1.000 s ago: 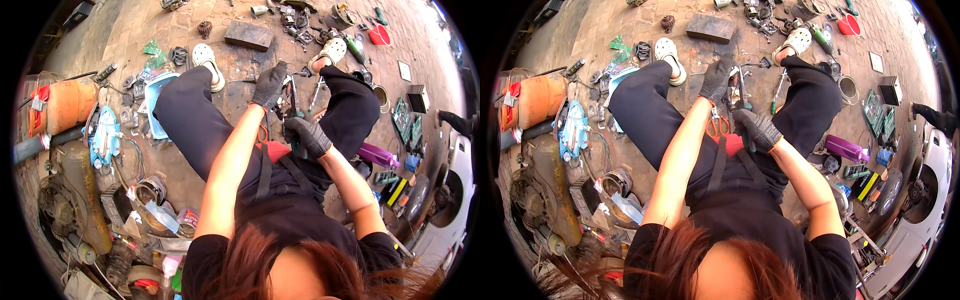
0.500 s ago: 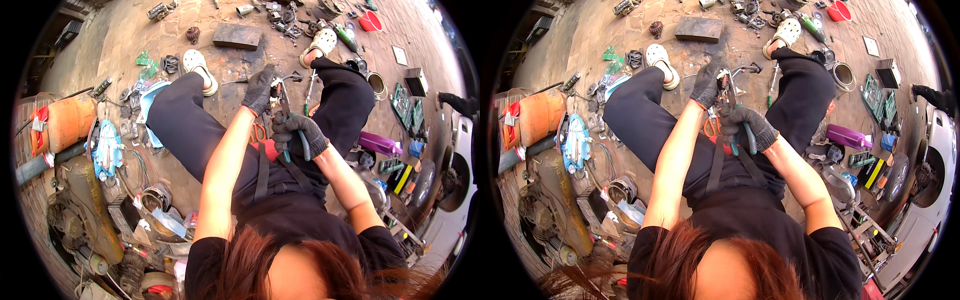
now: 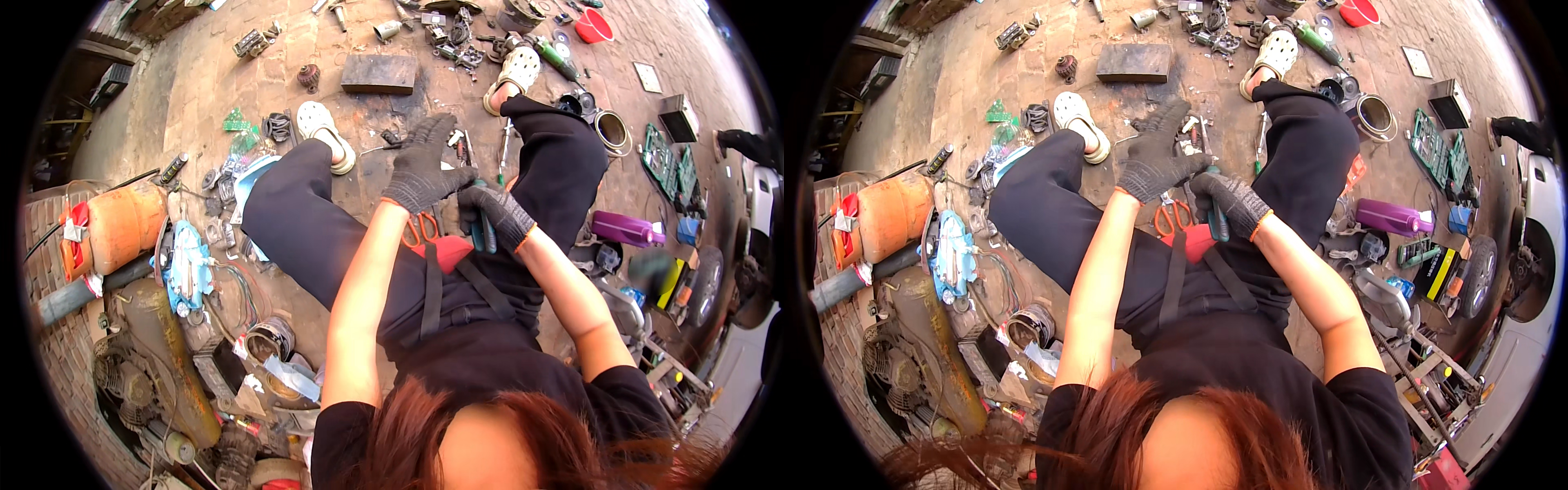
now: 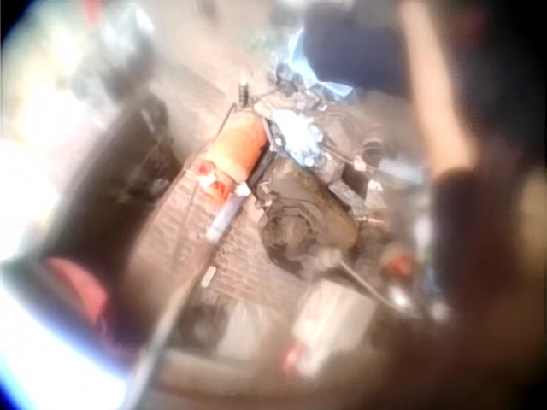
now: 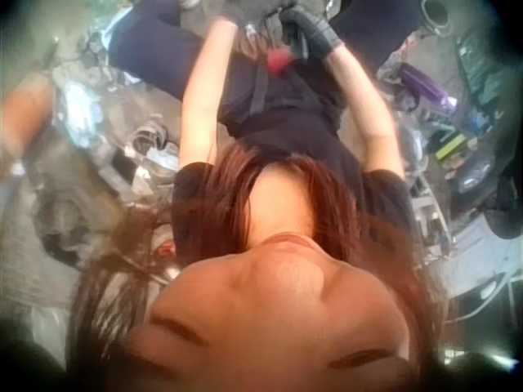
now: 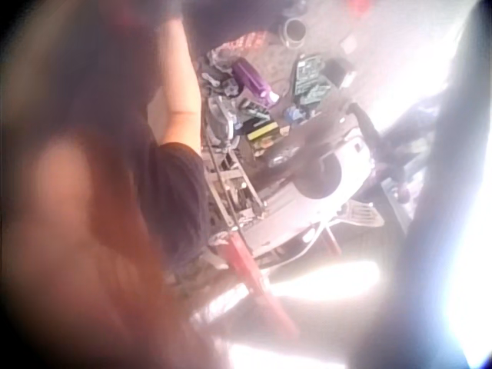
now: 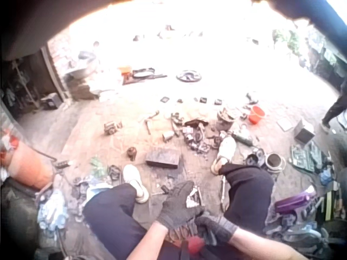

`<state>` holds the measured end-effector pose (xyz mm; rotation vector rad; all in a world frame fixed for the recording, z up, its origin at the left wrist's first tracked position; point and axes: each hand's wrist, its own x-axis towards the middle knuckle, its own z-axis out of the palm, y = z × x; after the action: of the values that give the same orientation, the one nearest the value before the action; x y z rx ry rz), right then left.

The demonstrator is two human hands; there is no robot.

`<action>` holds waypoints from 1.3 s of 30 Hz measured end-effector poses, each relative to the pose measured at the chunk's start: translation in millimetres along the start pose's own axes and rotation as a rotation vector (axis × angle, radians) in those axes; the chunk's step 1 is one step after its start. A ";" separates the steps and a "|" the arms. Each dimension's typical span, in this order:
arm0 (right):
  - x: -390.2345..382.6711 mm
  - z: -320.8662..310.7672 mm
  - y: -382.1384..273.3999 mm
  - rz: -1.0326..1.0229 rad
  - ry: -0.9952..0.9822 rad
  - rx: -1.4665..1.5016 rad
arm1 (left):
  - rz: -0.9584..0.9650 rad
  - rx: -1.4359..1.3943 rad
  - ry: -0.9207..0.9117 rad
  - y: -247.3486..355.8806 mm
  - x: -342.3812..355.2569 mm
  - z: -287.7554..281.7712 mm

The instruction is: The person sits on the floor and uses a screwdriver and pliers to disassemble and manipulate a small electronic component. They remove parts and adjust internal elements while surrounded by various tools and electronic parts.

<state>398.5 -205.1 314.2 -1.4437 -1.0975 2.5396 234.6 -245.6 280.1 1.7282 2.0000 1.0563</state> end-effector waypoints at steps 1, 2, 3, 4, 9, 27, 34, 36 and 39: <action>1.5 -2.2 1.0 -0.012 0.006 -0.065 | -0.060 -0.038 -0.064 -1.9 -1.7 1.2; 2.6 -3.1 -0.4 -0.026 0.012 -0.130 | -0.117 -0.076 -0.127 -6.0 -3.0 2.7; 3.0 -1.6 -1.8 -0.041 0.018 -0.195 | -0.175 -0.113 -0.190 -9.4 -3.7 3.2; -2.7 0.6 -1.2 -0.077 0.037 -0.180 | -0.102 -0.097 -0.177 -13.2 -4.2 2.1; 7.4 -3.6 4.9 -0.276 0.000 -0.552 | -0.125 -0.030 -0.143 0.8 -3.3 5.3; 10.8 -32.7 1.6 -0.129 0.012 -0.747 | -0.012 0.029 -0.101 -2.2 -7.4 12.9; -9.9 -30.6 -15.9 -0.033 0.035 -0.713 | -0.166 -0.232 -0.465 -0.5 11.6 -20.6; -7.0 -32.5 -13.9 -0.138 0.019 -0.807 | -0.088 -0.328 -0.365 -15.0 7.2 -17.3; -10.3 -36.1 -17.9 -0.196 -0.027 -0.883 | -0.057 -0.414 -0.402 -18.6 7.7 -26.4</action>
<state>426.4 -174.8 320.5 -1.2800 -2.4016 1.9929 202.2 -247.3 287.3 1.5061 1.4563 0.9319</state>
